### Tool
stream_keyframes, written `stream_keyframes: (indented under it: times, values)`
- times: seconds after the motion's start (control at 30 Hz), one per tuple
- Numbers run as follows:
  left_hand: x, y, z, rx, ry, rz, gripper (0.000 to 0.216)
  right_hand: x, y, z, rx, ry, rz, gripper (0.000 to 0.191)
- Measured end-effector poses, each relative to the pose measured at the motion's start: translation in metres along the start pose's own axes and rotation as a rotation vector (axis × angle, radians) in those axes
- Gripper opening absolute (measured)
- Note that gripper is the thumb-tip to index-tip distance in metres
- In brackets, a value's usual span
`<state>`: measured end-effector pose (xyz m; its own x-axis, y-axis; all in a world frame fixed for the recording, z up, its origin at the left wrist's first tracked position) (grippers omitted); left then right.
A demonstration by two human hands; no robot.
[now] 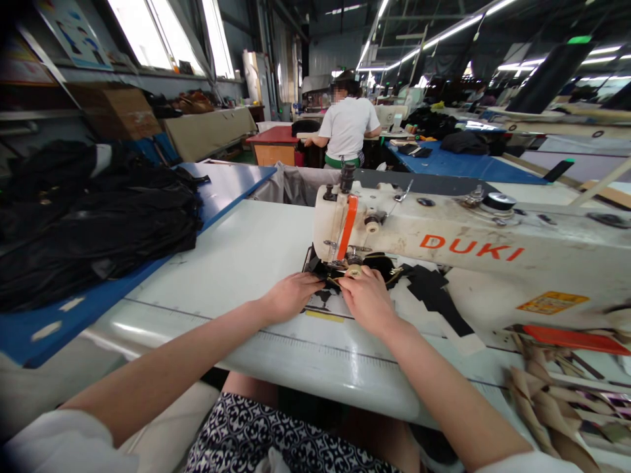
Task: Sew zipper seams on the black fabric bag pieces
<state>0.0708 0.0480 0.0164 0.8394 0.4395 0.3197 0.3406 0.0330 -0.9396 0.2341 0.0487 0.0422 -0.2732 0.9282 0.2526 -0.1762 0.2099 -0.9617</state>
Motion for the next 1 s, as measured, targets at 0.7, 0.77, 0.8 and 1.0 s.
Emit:
stream_keyframes:
  times: [0.7, 0.77, 0.8, 1.0]
  values:
    - [-0.0011, -0.0062, -0.0041, -0.036, -0.004, -0.009, 0.03, -0.0085, 0.0063, -0.0005, -0.019, -0.061, -0.027, 0.017]
    - [-0.001, -0.0066, -0.0043, -0.039, -0.006, -0.004, 0.03, -0.0095, 0.0074, -0.001, -0.015, -0.064, -0.031, 0.021]
    - [-0.001, -0.0067, -0.0043, -0.041, -0.007, -0.001, 0.03, -0.0099, 0.0077, -0.0011, -0.013, -0.068, -0.031, 0.023]
    - [-0.0006, -0.0073, -0.0042, -0.036, -0.012, 0.008, 0.03, -0.0105, 0.0034, 0.0038, -0.058, -0.113, -0.01, 0.034]
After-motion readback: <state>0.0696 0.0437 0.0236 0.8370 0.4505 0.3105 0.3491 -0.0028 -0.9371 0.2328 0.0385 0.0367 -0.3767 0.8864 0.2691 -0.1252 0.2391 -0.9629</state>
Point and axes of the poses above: each hand's wrist, its own x-axis towards the middle knuckle, its own y-axis out of the palm, z = x × y, the point moved 4 cm from there along x, towards the middle knuckle, and after that the axes turned 15 degrees about y, right-handed, at the moved point
